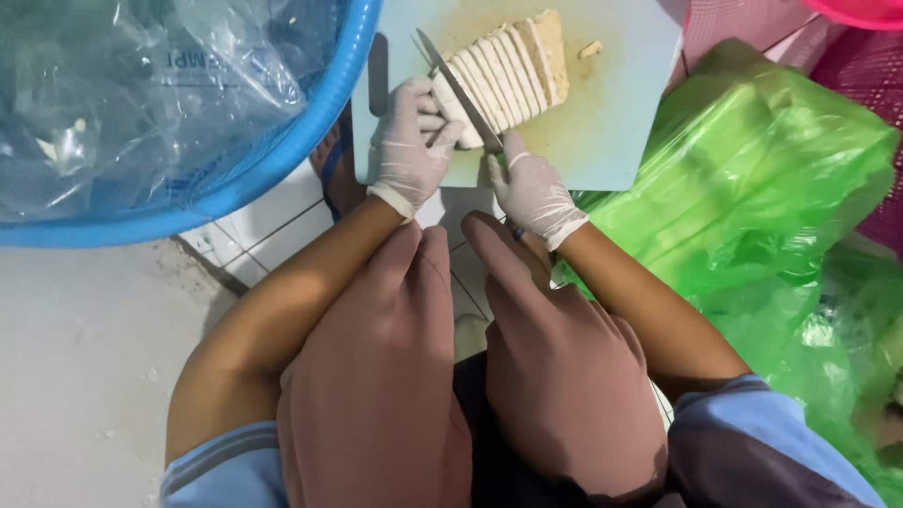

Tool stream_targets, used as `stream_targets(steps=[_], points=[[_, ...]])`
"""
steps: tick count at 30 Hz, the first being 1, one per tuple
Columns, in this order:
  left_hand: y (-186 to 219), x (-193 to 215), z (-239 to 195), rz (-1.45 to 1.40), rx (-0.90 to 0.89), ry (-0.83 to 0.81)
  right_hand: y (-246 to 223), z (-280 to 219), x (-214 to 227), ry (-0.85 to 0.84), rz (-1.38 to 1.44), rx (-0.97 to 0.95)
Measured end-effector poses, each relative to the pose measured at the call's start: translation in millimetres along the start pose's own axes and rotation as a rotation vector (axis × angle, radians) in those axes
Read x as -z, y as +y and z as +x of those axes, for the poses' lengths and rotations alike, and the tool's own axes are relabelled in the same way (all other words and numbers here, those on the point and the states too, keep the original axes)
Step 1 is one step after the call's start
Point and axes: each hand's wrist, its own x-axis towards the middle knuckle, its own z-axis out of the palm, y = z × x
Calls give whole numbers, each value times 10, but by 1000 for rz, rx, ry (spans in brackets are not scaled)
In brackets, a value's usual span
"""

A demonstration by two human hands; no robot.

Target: The person slices a block of tofu into thin strips and then dices them into small cubes on a cutting board. The diced tofu is transferred into a metal bowl. The person repeats the process with another block of tofu.

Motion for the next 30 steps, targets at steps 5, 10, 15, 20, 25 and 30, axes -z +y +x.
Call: stream_targets(steps=[5, 10, 15, 20, 25, 30], points=[[-99, 1, -8, 51, 59, 43, 78, -233, -48, 73, 84, 80], [-111, 2, -5, 23, -1, 97, 130, -323, -160, 136, -10, 54], [-92, 12, 1, -17, -56, 91, 80, -308, -149, 107, -61, 43], [-265, -34, 31, -28, -16, 72, 43, -249, -134, 64, -65, 35], [-282, -27, 35, 48, -19, 99, -197, -216, 25, -48, -12, -60], [-160, 19, -10, 126, -39, 89, -34, -2, -185, -14, -22, -38]])
